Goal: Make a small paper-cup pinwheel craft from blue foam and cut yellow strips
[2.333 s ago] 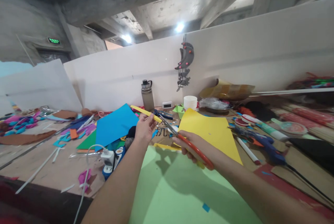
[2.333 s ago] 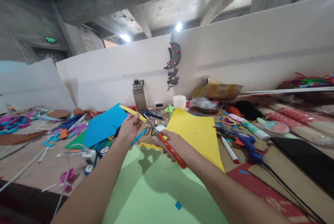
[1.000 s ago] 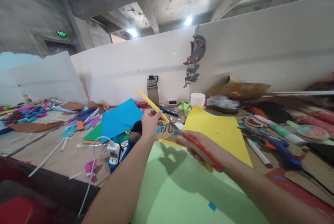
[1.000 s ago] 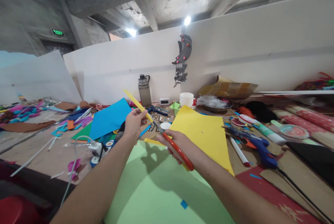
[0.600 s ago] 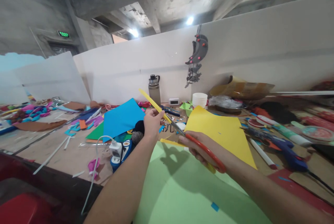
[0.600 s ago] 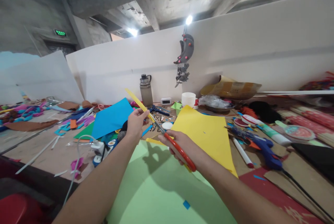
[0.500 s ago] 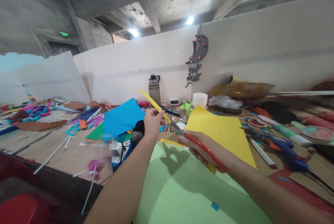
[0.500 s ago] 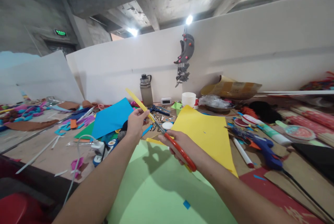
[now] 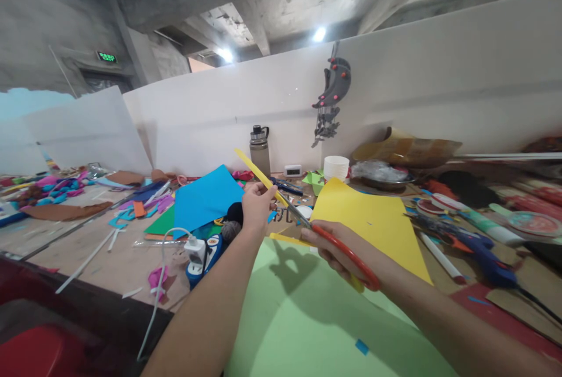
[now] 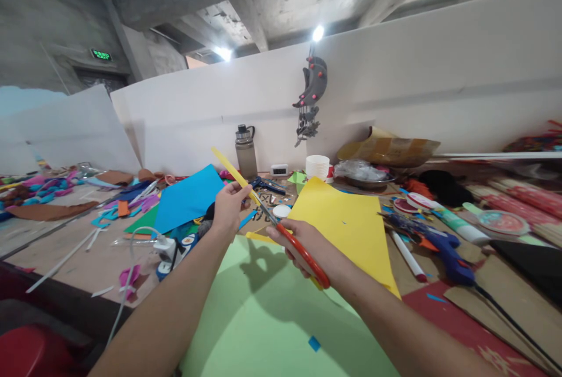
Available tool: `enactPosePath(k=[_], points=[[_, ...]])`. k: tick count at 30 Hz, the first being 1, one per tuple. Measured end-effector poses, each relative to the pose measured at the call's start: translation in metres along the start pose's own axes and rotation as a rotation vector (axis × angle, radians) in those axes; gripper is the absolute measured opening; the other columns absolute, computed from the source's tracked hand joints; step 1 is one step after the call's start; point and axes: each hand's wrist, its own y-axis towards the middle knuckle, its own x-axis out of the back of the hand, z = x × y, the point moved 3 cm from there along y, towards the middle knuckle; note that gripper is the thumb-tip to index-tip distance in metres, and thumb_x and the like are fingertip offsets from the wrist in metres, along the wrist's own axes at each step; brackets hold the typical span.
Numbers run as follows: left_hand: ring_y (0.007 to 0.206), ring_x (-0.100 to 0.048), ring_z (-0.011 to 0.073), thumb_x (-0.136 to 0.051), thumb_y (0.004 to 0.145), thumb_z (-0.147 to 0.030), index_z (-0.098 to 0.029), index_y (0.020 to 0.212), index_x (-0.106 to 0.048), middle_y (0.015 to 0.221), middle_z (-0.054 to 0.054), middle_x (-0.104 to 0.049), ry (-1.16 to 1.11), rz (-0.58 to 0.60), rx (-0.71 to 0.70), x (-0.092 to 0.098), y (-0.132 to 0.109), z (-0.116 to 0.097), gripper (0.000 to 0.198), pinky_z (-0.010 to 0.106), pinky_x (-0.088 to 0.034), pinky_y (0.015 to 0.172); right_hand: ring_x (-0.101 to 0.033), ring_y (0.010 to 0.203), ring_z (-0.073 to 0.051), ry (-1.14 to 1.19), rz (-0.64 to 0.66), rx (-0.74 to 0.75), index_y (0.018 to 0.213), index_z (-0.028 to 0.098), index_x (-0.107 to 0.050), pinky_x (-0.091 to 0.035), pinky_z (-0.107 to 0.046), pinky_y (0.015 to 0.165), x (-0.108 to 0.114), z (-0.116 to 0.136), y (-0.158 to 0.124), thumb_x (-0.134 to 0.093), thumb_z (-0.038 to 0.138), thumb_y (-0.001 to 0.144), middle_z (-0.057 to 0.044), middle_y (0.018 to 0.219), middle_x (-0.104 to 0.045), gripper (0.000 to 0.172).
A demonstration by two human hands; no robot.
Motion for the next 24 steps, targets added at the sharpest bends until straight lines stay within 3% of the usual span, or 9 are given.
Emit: enactPosePath(k=[15,24], points=[[0.054,-0.056,0.0083,-0.076,0.057,-0.027,-0.013,0.077,-0.062,0.069,0.003,-0.062,-0.048,0.011,0.037,-0.0011,-0.0008,-0.0007,0.029,0.017,-0.039,0.042,-0.027,0.031,-0.004,0.001,0.002,0.035,0.081,0.021,-0.047,-0.025,-0.016,0.027,0.0012,-0.0021,0.0022,-0.055,0.055,0.077,0.010,0.048,-0.036,0.035],[0.053,-0.057,0.0094,-0.073,0.062,-0.038,-0.014,0.074,-0.057,0.066,0.001,-0.061,-0.124,-0.010,0.082,0.0013,-0.0015,-0.0070,0.031,0.019,-0.041,0.043,-0.027,0.030,-0.004,-0.004,0.001,0.055,0.080,0.021,-0.046,-0.025,-0.016,0.028,0.0007,-0.0020,-0.0005,-0.053,0.055,0.077,0.010,0.047,-0.036,0.036]])
